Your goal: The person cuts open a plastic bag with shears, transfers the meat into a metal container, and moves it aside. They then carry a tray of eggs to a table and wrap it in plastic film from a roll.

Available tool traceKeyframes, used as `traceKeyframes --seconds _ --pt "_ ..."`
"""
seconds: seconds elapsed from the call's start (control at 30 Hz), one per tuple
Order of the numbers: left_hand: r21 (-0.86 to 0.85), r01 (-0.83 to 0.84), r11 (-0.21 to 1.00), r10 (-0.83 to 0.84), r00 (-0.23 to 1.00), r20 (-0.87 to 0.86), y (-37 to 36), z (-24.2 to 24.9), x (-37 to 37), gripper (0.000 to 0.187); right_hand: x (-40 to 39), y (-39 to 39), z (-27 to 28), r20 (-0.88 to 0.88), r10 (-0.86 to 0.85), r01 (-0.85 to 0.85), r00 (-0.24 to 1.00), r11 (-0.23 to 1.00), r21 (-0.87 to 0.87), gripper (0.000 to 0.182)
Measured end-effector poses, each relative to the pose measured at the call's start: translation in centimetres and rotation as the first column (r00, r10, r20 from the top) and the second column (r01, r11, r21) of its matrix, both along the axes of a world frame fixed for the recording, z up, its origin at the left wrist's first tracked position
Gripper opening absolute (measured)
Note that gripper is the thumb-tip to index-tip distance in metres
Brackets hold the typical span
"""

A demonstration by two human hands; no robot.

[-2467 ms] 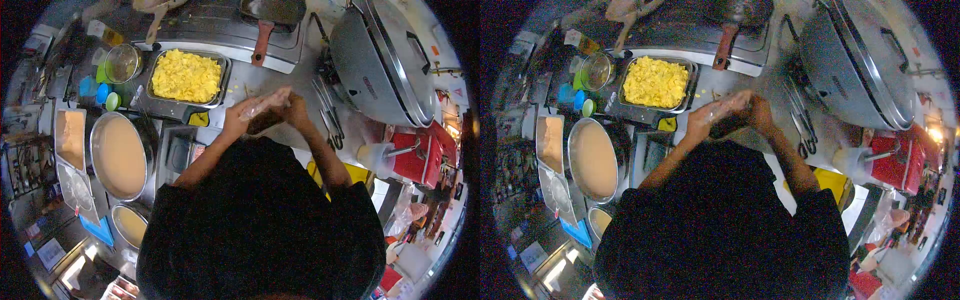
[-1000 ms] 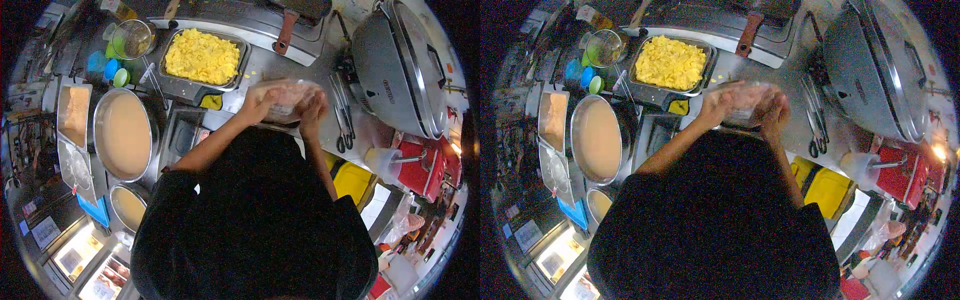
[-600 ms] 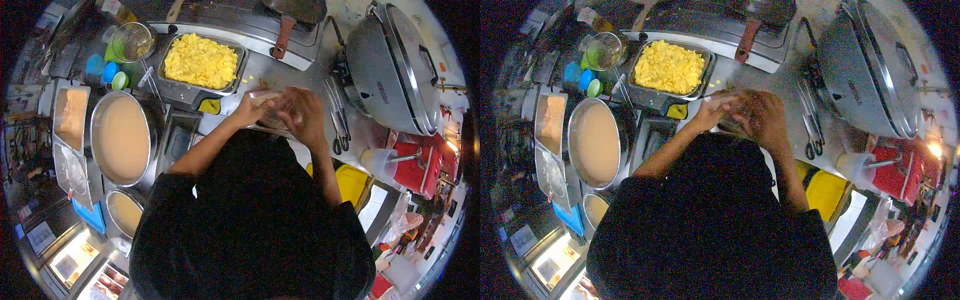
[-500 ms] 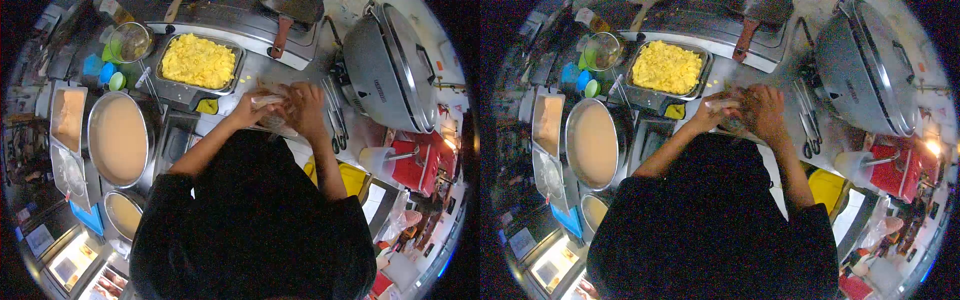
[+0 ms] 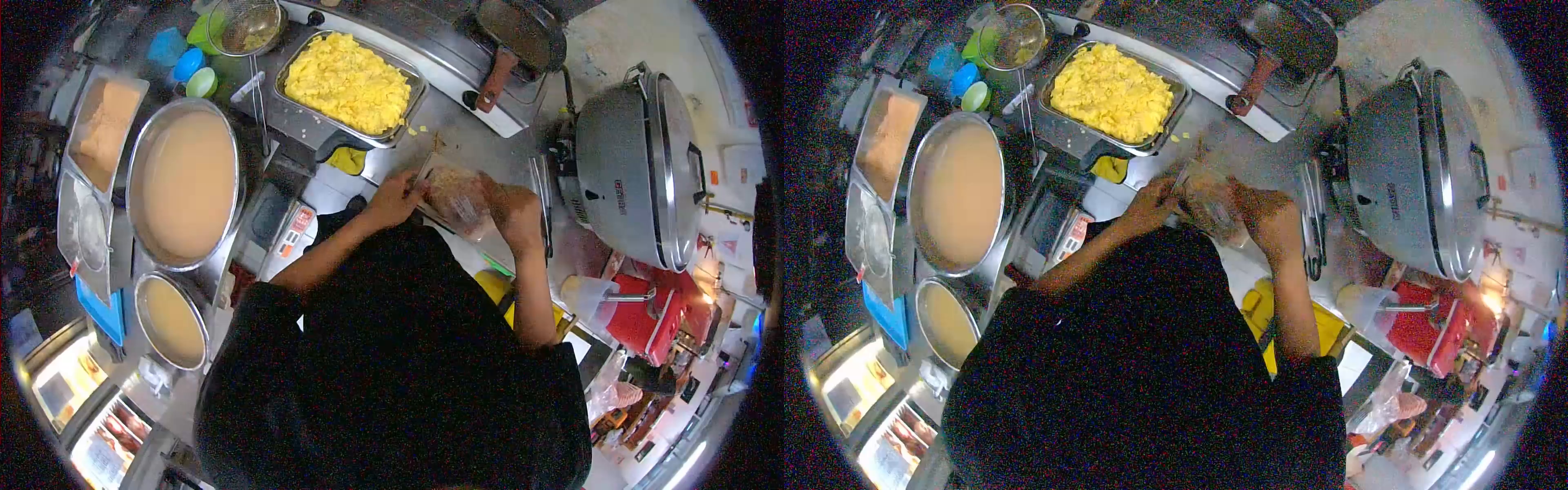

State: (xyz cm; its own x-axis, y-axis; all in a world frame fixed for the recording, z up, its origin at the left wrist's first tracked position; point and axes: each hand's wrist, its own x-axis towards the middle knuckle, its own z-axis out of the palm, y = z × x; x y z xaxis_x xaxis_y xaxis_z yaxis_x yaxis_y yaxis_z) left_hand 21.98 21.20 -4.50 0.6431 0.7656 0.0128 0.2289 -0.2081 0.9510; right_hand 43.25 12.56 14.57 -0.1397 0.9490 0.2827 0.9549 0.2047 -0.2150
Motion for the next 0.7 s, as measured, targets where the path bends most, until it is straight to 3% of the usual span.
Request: traceKeyframes --seconds 0.07,0.13,0.17,0.27,0.37,0.47,0.57,0.7 --pt "0.005 0.005 1.000 -0.005 1.000 -0.016 0.7 1.0 0.6 0.045 0.2 0.9 0.2 0.067 0.024 -0.029 0.997 0.997 0.067 0.010" --pt "0.047 0.006 0.999 -0.002 0.998 -0.067 0.6 2.4 0.3 0.043 -0.5 1.3 -1.2 0.042 0.057 -0.058 0.997 0.998 0.016 0.018" --pt "0.004 -0.004 1.000 0.004 1.000 -0.013 0.6 2.9 0.4 0.041 -0.6 1.5 -1.9 0.036 0.072 -0.072 0.997 0.997 -0.005 0.022" --pt "-0.051 -0.015 0.999 0.018 0.997 0.074 0.8 3.3 1.3 0.037 -0.5 1.0 -2.5 -0.254 -0.070 0.056 0.965 0.997 -0.059 0.012" --pt "0.055 -0.028 0.998 0.029 1.000 -0.006 0.7 2.2 1.0 0.035 -0.4 1.6 -3.8 -0.354 -0.092 0.109 0.931 0.994 0.029 0.018" --pt "0.124 -0.070 0.990 0.070 0.998 0.005 2.1 1.0 2.0 0.034 -0.4 0.6 -1.0 -0.047 -0.096 0.094 0.994 0.994 -0.051 0.024" --pt "0.072 0.006 0.997 -0.005 1.000 -0.017 0.3 2.3 0.5 0.034 0.0 1.8 -2.3 -0.059 -0.108 0.101 0.992 0.988 -0.114 0.030" --pt "0.171 -0.025 0.985 0.013 0.997 0.073 1.1 1.9 1.1 0.032 0.2 2.3 -0.9 -0.059 -0.065 0.066 0.996 0.998 0.020 0.035"
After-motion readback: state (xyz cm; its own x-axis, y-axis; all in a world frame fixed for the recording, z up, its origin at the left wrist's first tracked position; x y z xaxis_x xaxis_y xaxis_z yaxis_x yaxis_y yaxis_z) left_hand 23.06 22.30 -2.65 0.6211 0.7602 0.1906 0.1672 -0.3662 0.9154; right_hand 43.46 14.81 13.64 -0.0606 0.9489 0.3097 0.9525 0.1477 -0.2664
